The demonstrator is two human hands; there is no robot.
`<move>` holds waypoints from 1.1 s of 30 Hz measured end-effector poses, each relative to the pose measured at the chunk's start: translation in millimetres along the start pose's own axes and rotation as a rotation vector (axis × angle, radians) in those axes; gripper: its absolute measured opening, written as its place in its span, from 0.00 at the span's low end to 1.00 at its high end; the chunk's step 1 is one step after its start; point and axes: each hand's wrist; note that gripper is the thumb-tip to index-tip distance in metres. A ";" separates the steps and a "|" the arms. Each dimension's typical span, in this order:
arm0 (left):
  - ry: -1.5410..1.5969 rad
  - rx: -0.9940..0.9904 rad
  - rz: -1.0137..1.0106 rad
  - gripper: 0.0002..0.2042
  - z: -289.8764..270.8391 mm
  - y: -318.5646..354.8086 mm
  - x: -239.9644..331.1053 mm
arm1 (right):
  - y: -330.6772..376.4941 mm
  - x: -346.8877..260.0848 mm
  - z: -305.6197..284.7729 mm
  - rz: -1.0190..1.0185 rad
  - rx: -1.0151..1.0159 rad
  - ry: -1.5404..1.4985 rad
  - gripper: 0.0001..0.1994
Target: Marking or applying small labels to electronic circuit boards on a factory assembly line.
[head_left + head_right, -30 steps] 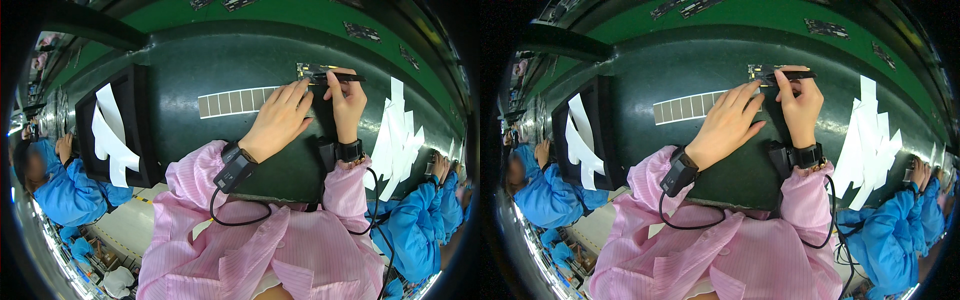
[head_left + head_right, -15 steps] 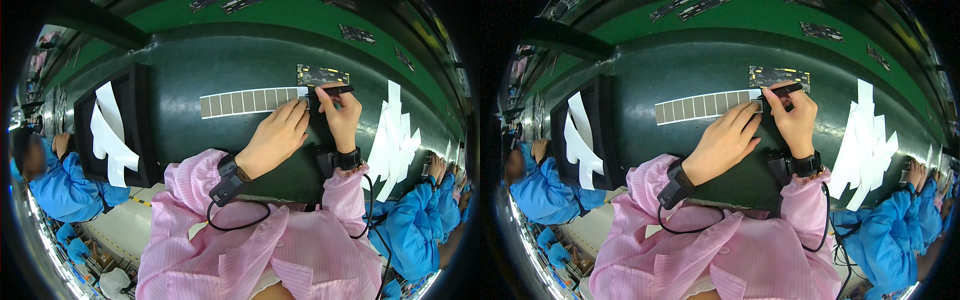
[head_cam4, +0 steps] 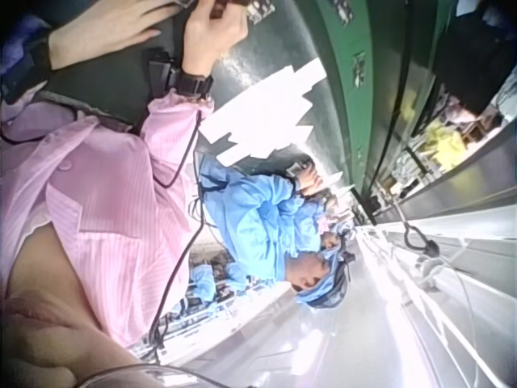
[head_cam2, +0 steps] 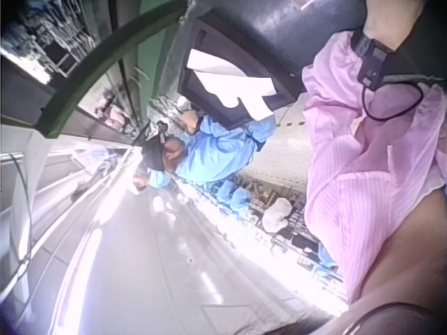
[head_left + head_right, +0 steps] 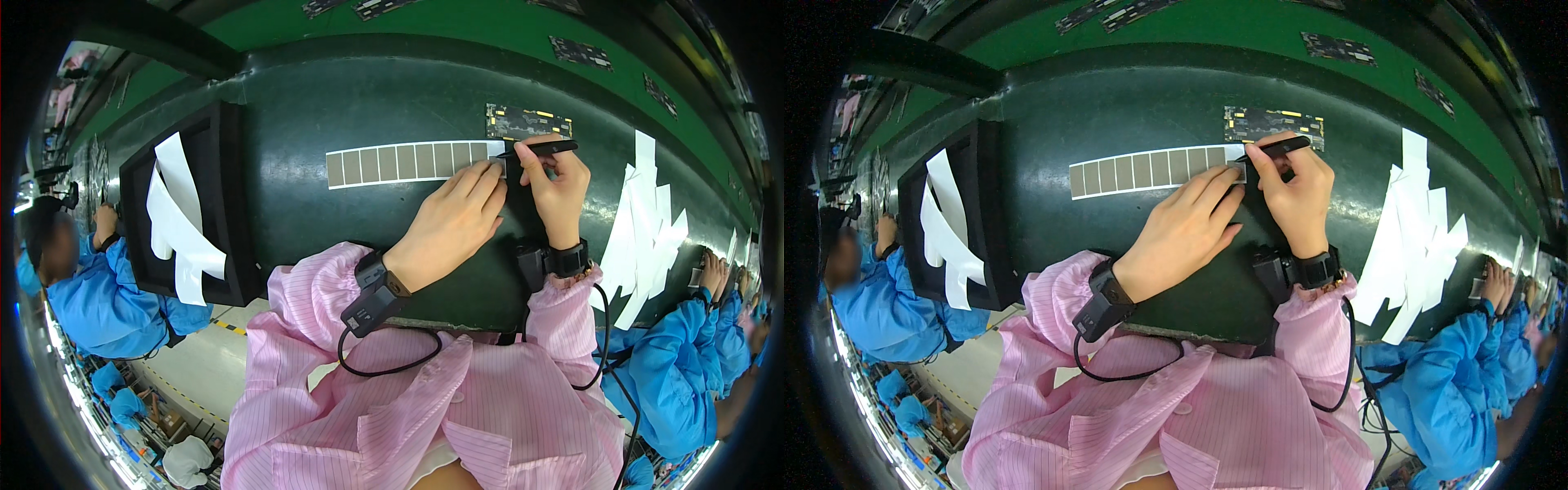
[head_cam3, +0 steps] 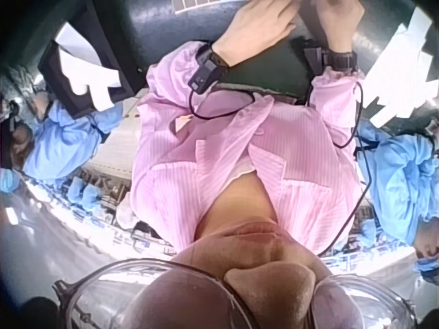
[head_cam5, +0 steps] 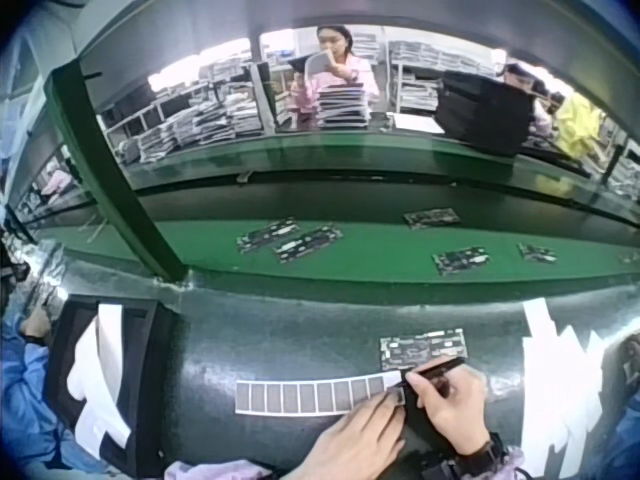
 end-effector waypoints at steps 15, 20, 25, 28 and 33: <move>0.034 -0.030 0.011 0.21 -4.5 -9.5 -5.3 | -40.9 12.7 -10.0 0.179 0.017 -0.434 0.07; -0.013 0.156 0.009 0.23 4.4 -28.4 -24.6 | -61.2 18.0 -2.6 0.235 -0.001 -0.437 0.08; -0.023 0.158 -0.003 0.25 12.5 -31.8 -34.2 | -67.2 19.7 0.7 0.234 -0.011 -0.398 0.08; -0.014 0.140 -0.022 0.25 11.5 -29.9 -33.7 | -65.2 20.1 2.6 0.222 -0.002 -0.363 0.08; -0.006 0.125 -0.036 0.25 11.8 -30.6 -33.7 | -64.9 24.2 1.9 0.201 -0.013 -0.364 0.08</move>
Point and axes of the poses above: each hand's wrist, its own y-axis away from the middle knuckle, its own z-axis out of the palm, x = y × z, and after that the axes turned 9 degrees about z, right-handed
